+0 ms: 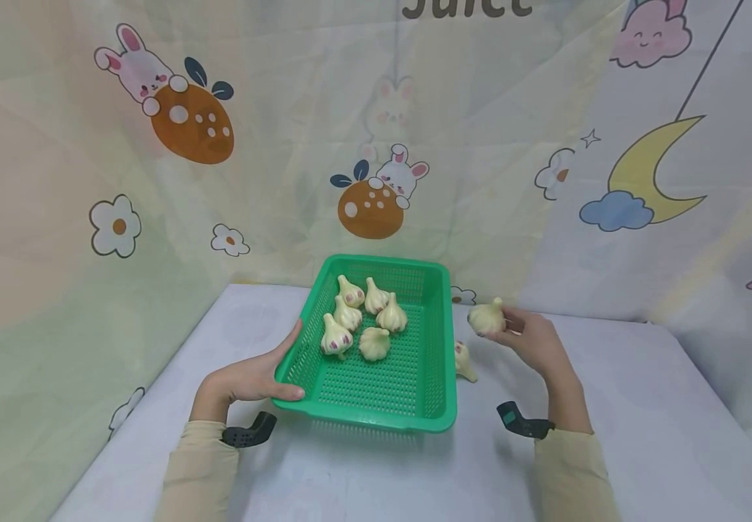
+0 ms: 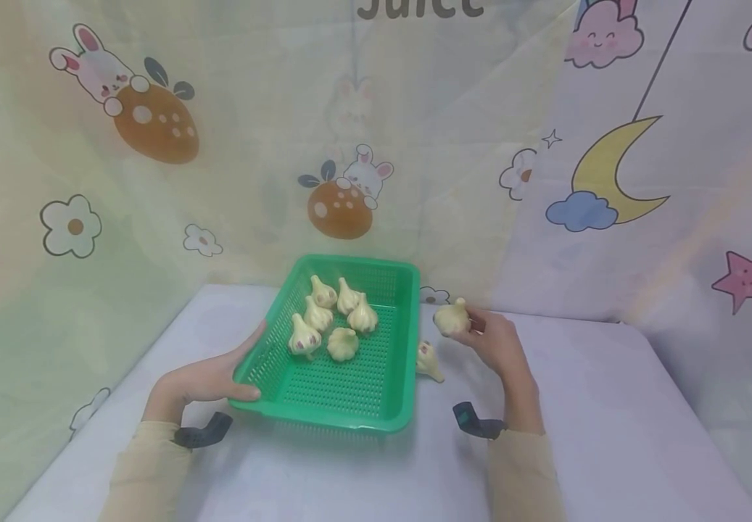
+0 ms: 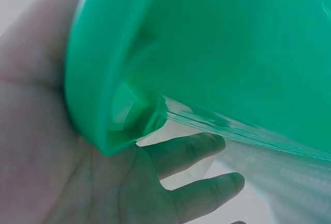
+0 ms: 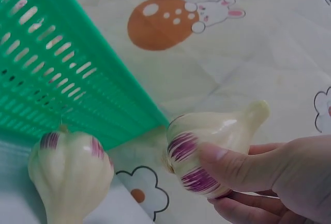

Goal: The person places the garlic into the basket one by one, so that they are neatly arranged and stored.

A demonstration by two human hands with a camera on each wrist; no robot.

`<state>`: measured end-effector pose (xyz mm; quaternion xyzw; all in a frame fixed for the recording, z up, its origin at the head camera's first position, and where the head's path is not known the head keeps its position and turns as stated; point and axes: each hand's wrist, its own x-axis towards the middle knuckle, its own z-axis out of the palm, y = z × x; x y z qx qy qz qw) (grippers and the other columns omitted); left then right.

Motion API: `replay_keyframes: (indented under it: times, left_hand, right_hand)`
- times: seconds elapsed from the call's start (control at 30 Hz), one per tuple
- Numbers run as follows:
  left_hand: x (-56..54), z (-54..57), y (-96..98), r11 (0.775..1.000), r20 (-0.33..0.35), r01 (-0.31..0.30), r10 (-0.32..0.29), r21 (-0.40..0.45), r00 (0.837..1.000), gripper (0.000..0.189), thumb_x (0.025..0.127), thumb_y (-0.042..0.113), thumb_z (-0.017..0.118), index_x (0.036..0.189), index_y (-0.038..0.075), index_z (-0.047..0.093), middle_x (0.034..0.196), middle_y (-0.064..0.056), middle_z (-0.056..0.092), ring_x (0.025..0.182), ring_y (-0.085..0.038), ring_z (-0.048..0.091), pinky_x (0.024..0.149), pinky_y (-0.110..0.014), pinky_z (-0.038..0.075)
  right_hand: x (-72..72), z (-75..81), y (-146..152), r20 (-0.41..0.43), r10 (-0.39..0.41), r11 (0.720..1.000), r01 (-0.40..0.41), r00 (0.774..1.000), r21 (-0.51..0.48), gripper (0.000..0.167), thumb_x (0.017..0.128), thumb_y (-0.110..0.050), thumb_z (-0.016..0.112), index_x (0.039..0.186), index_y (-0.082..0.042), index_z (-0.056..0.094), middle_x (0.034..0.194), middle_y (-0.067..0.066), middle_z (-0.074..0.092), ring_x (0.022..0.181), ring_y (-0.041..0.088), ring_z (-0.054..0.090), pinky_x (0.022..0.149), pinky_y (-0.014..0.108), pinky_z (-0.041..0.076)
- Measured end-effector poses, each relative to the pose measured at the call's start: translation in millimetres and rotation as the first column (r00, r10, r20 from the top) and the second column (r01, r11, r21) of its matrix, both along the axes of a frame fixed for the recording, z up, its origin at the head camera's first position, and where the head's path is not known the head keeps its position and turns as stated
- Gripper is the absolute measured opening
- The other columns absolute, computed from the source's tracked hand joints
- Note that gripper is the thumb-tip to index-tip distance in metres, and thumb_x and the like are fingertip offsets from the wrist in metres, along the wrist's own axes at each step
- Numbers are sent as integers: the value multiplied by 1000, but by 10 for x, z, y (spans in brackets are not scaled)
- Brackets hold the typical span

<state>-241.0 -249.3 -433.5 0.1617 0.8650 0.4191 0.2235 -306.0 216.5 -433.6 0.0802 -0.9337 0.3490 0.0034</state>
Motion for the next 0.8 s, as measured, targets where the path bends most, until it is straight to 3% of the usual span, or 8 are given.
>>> replay_keyframes:
  times: [0.3, 0.8]
  left_hand:
    - [2, 12, 3, 1000, 6, -1, 1, -1, 1000, 123, 77, 42, 76, 149, 25, -23, 160, -12, -11, 146, -33, 3, 112, -56, 20]
    - [2, 8, 3, 1000, 19, -5, 5, 4, 1000, 123, 77, 40, 76, 149, 26, -23, 160, -11, -12, 146, -33, 3, 112, -57, 19]
  right_hand:
    - [58, 128, -136, -56, 49, 998, -51, 997, -38, 70, 86, -30, 71, 142, -1, 41, 137, 24, 51, 120, 40, 54, 90, 50, 49]
    - [106, 225, -355, -124, 131, 986, -143, 984, -92, 59, 84, -23, 73, 135, -4, 52, 130, 17, 59, 117, 36, 58, 88, 47, 52]
